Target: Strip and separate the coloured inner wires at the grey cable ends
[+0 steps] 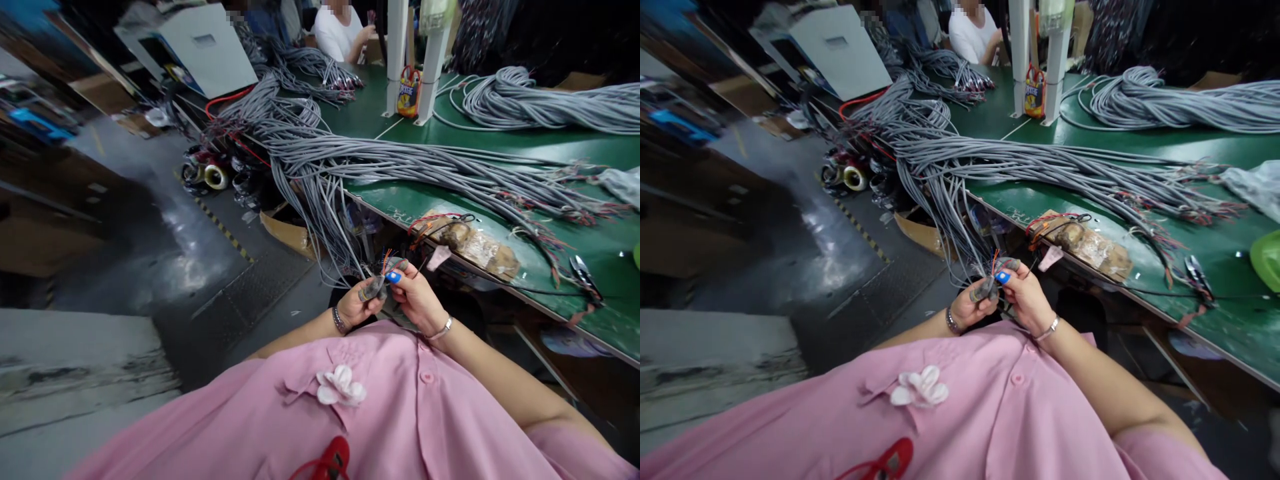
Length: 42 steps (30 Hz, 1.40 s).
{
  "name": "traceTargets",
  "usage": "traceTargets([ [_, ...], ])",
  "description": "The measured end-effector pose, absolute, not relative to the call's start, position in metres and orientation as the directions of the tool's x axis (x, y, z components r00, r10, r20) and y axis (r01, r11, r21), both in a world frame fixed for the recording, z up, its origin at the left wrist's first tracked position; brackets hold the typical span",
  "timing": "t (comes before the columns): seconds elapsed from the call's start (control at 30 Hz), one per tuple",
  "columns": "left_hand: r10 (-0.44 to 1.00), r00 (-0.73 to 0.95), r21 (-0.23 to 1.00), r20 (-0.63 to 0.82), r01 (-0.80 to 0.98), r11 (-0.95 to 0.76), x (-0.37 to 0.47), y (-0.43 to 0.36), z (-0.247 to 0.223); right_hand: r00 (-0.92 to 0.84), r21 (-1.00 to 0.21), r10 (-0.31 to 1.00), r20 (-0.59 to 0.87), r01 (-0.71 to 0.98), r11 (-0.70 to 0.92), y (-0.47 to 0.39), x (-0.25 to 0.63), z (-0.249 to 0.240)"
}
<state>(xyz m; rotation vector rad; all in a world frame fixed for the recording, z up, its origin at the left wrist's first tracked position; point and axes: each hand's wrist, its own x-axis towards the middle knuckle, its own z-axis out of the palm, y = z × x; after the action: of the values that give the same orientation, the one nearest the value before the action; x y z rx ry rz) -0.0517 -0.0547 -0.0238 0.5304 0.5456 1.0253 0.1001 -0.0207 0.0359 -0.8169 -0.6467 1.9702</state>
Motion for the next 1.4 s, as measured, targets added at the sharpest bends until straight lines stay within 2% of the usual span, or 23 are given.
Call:
traceTargets([
  [0.23, 0.9, 0.404, 0.578, -0.161, -0.701, 0.418, -0.049, -0.054, -0.029, -0.483, -0.597, 0.851, -0.204, -0.628, -0.499, -0.022, 0.099, 0.036],
  [0.37, 0.886, 0.418, 0.492, -0.201, -0.739, 0.461, -0.052, -0.054, -0.025, -0.543, -0.546, 0.827, -0.147, -0.653, -0.526, -0.022, 0.097, 0.039],
  [0.5, 0.882, 0.402, 0.483, -0.245, -0.738, 0.471, -0.054, -0.055, -0.024, -0.558, -0.526, 0.817, -0.144, -0.657, -0.541, -0.021, 0.096, 0.042],
  [0.6, 0.878, 0.395, 0.493, -0.269, -0.727, 0.478, -0.055, -0.055, -0.024, -0.517, -0.577, 0.839, -0.171, -0.638, -0.511, -0.022, 0.096, 0.045],
  [0.77, 0.871, 0.437, 0.513, -0.226, -0.706, 0.488, -0.053, -0.054, -0.024, -0.423, -0.696, 0.87, -0.254, -0.545, -0.468, -0.02, 0.093, 0.042],
  [1.2, 0.871, 0.439, 0.529, -0.221, -0.696, 0.485, -0.056, -0.053, -0.026, -0.419, -0.797, 0.812, -0.406, -0.273, -0.539, -0.012, 0.102, 0.029],
  [1.27, 0.882, 0.426, 0.523, -0.203, -0.714, 0.466, -0.057, -0.053, -0.029, -0.396, -0.845, 0.835, -0.381, -0.218, -0.489, -0.01, 0.103, 0.027],
  [1.4, 0.893, 0.407, 0.499, -0.192, -0.743, 0.446, -0.059, -0.052, -0.029, -0.353, -0.973, 0.921, -0.165, -0.096, -0.211, -0.01, 0.107, 0.014],
])
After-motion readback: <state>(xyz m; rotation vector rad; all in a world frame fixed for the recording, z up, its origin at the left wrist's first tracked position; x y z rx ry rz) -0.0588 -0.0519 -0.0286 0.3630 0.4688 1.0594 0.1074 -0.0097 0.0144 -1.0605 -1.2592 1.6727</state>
